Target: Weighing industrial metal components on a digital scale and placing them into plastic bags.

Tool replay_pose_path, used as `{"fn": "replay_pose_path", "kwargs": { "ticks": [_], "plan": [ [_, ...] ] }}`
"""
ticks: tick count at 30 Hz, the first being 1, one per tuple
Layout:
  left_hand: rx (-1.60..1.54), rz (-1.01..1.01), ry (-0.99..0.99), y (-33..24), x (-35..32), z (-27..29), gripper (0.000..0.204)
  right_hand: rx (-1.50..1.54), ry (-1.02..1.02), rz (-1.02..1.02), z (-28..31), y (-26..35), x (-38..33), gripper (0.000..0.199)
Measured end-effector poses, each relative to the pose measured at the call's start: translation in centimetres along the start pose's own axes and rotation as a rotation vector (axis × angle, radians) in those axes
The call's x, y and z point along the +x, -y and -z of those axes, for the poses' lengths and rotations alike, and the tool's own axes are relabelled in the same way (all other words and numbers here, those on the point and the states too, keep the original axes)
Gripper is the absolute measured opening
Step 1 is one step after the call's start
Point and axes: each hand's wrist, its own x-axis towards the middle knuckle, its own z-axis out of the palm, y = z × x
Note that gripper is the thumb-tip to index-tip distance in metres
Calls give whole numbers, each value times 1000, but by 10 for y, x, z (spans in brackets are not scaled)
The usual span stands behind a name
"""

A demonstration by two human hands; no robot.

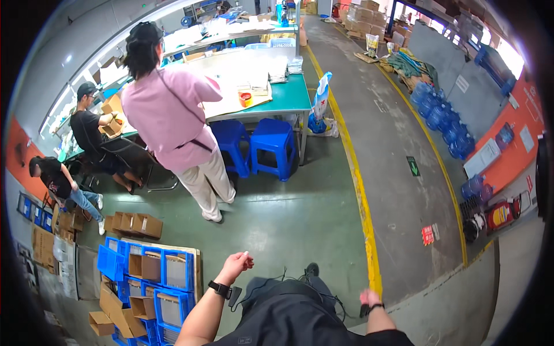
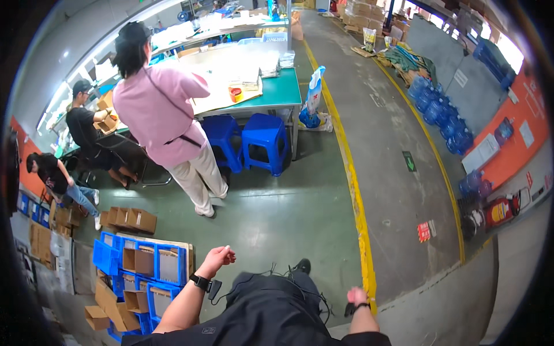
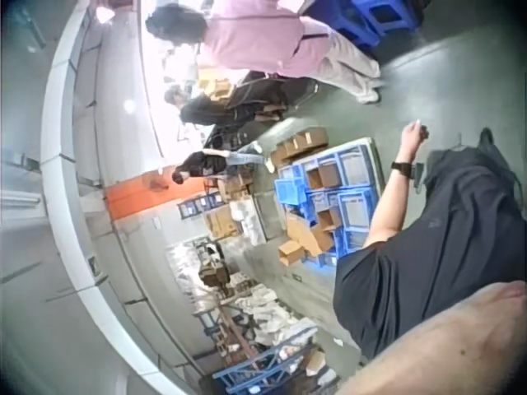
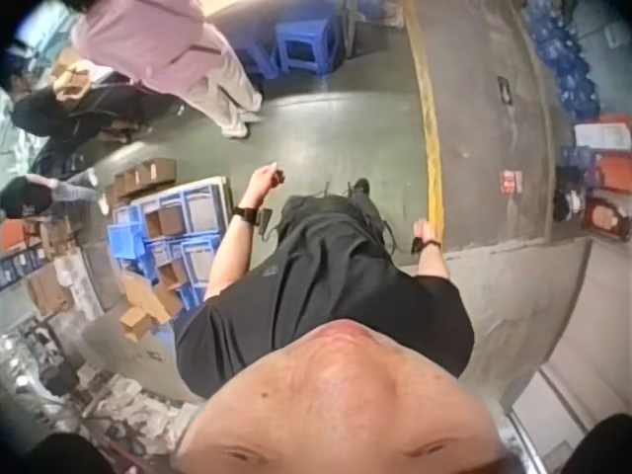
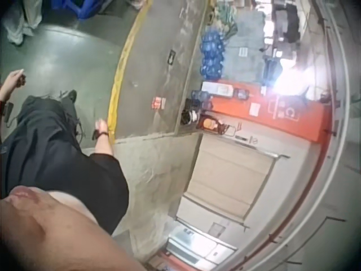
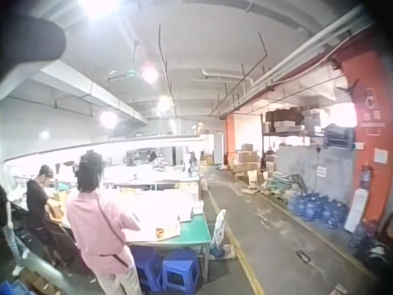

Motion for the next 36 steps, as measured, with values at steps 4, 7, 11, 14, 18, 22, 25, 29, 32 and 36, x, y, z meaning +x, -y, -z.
{"fn": "replay_pose_path", "kwargs": {
  "ticks": [4,7,11,14,18,22,25,29,32,36],
  "plan": [
    [3,-96,-88,-98,65,-33,32,-140,136,352,-141,271,49,19],
    [-16,-152,-119,-156,147,-38,32,-278,289,568,-239,438,47,23],
    [-64,-178,-109,-210,276,-27,31,-475,465,688,-375,586,40,25],
    [-102,-199,-119,-264,364,-17,31,-625,557,697,-470,673,30,25],
    [-103,-229,-162,-351,452,-9,30,-904,689,837,-587,790,10,22],
    [-94,-266,-178,-407,506,1,30,-1189,715,1132,-698,898,22,28],
    [-104,-265,-247,-428,546,2,31,-1488,656,1349,-796,970,67,47],
    [-279,-177,-450,-418,581,0,29,-1732,620,1449,-942,1027,130,83],
    [-387,-50,-663,-433,597,-21,28,-1729,682,1471,-1021,1032,170,88],
    [-533,-46,-812,-474,609,-62,27,-1843,798,1424,-1072,1025,188,95]
  ]
}}
